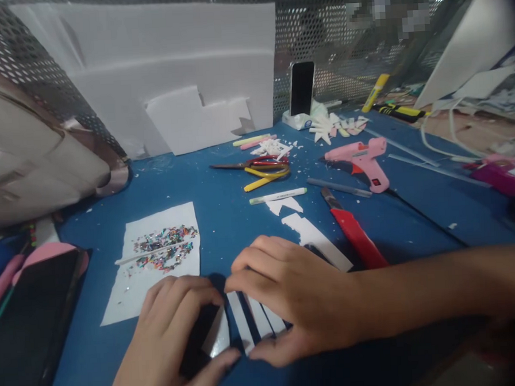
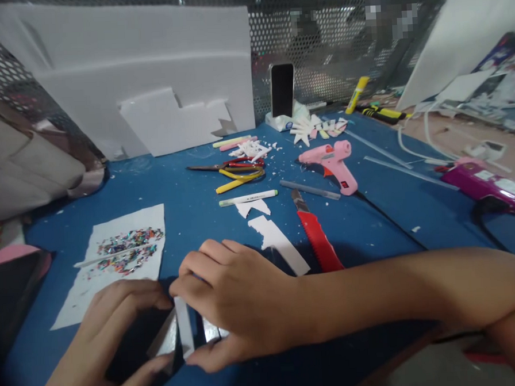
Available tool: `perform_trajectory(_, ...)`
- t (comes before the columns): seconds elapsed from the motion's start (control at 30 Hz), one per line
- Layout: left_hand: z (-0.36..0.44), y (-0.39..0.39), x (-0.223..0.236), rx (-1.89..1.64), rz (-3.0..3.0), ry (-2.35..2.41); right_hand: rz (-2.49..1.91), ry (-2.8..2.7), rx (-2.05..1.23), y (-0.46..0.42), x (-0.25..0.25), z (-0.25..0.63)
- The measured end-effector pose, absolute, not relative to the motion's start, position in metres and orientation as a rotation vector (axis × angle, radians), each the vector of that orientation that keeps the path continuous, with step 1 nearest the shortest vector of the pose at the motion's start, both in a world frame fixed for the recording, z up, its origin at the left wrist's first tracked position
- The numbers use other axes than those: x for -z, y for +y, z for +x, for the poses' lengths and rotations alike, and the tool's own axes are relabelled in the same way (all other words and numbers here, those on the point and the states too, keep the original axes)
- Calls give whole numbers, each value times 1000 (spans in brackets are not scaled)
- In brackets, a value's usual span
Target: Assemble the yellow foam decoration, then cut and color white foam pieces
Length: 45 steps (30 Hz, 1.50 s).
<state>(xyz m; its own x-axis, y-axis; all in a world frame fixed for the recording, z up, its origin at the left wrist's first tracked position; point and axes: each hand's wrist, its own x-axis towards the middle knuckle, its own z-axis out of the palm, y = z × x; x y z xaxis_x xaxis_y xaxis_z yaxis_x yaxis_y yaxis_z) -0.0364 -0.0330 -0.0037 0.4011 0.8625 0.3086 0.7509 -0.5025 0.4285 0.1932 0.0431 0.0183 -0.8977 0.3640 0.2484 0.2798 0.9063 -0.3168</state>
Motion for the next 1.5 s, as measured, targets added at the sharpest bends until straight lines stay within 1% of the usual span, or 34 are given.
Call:
perform_trajectory(0.07, -30, -33, 1, -754, 2320, 1435, -453, -2718, -343, 42, -23, 195)
perform_trajectory(0.2, -16, -31, -6, -794, 2259, 1303, -353, -2685, -218, 39, -27, 198)
perform_trajectory(0.3, -9, -30, -12, -910, 2216, 1271, -300, -2663, -210, 37, -27, 198)
perform_trajectory(0.37, -8, -29, -14, -967, 2220, 1269, -290, -2619, -323, 37, -29, 198)
perform_trajectory(0.53, -13, -29, -14, -923, 2325, 1230, -363, -2510, -800, 44, -44, 200)
perform_trajectory(0.67, -15, -29, -13, -875, 2316, 1235, -378, -2468, -918, 52, -47, 201)
perform_trajectory(1.0, -17, -29, -9, -790, 2283, 1227, -379, -2536, -826, 55, -36, 202)
perform_trajectory(1.33, -15, -29, -9, -804, 2226, 1212, -271, -2577, -506, 55, -29, 201)
perform_trajectory(1.4, -15, -29, -9, -803, 2237, 1203, -306, -2527, -565, 54, -28, 200)
perform_trajectory(1.5, -15, -31, -8, -804, 2293, 1205, -358, -2413, -768, 55, -29, 199)
